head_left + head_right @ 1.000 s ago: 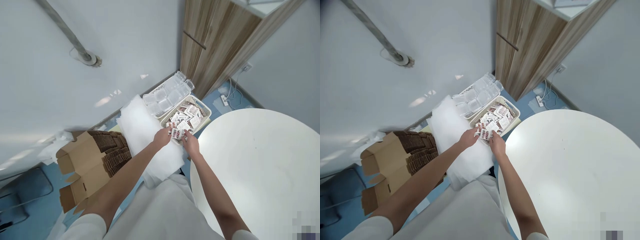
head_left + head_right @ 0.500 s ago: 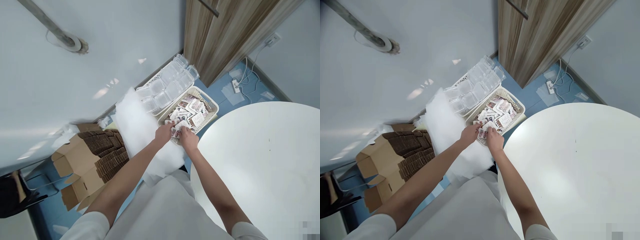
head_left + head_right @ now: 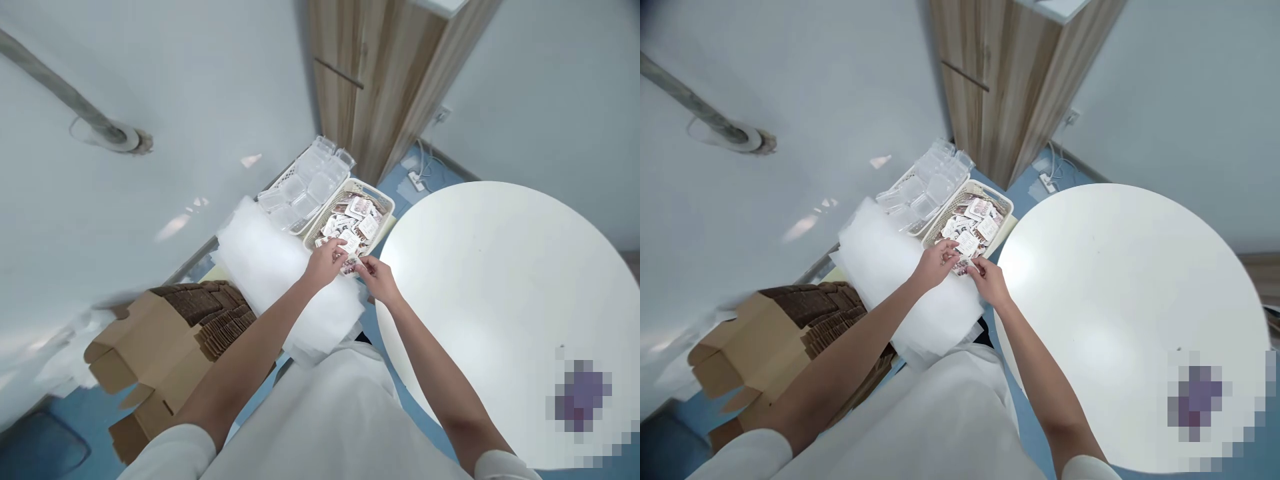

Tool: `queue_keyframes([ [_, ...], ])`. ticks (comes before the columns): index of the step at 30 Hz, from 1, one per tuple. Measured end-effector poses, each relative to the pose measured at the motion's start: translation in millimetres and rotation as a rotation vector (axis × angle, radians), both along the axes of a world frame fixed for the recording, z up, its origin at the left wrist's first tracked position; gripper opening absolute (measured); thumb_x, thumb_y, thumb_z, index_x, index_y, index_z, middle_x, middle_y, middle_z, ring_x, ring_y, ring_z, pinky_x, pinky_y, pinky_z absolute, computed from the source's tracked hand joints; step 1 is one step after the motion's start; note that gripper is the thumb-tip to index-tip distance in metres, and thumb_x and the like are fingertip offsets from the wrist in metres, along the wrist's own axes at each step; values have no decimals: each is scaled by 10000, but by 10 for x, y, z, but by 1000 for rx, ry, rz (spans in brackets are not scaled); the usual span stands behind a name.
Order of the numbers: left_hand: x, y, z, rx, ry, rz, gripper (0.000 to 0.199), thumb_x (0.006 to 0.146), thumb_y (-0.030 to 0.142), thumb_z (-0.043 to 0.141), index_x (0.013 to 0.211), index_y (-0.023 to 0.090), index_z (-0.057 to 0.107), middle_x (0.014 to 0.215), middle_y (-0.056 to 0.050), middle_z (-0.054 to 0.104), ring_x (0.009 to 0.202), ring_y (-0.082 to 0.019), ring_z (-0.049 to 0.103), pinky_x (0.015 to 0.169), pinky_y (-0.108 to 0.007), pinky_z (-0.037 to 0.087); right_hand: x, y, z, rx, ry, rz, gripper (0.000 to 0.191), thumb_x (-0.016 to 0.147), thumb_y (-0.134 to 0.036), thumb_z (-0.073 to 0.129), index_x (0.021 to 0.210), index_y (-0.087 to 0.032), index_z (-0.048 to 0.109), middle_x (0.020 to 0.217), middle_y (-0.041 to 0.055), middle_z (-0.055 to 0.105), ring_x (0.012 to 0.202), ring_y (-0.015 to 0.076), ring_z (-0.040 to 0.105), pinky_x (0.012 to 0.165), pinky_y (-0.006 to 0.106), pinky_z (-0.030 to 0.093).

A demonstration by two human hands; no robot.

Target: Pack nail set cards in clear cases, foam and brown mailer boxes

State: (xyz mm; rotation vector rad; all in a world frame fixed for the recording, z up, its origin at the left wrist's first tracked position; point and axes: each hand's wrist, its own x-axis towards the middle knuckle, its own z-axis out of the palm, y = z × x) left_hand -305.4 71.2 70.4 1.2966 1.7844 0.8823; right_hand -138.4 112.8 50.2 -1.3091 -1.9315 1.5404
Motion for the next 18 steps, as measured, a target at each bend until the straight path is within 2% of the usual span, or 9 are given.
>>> queue_keyframes([
  [4, 225, -341, 42, 88, -204, 17, 394, 745, 299, 551, 1118, 184, 499, 1055, -77, 599, 965, -172, 538, 795, -293, 423, 282, -462, 153, -139, 157, -213, 274, 729, -451, 528, 803, -191, 572, 715, 13, 608, 602, 126, 545, 598, 271, 444],
  [6, 337, -510, -2, 58, -357, 17, 377, 756, 322, 536, 1099, 167, 518, 1035, -91, 602, 930, -169, 551, 777, -295, 435, 427, -689, 204, -188, 221, -334, 274, 720, -455, 544, 791, -191, 562, 741, 19, 614, 612, 128, 563, 613, 282, 461],
  [9, 521, -692, -59, -14, -526, -62, 353, 747, 343, 547, 1043, 151, 561, 947, -86, 627, 815, -149, 580, 765, -300, 447, 633, -987, 272, -219, 277, -475, 274, 707, -454, 564, 794, -194, 564, 781, 21, 623, 625, 133, 583, 632, 298, 475],
  [13, 802, -790, -38, -66, -609, -188, 353, 737, 360, 559, 1016, 146, 584, 892, -78, 634, 742, -139, 583, 736, -305, 464, 870, -1295, 372, -232, 315, -607, 286, 692, -454, 582, 810, -194, 568, 824, 30, 633, 650, 152, 616, 641, 307, 476],
  [18, 1146, -769, 48, -94, -626, -319, 354, 728, 378, 563, 994, 147, 599, 868, -82, 634, 747, -151, 580, 694, -301, 481, 1138, -1593, 479, -259, 337, -713, 323, 668, -479, 599, 796, -185, 563, 830, 43, 638, 648, 156, 620, 637, 300, 473],
])
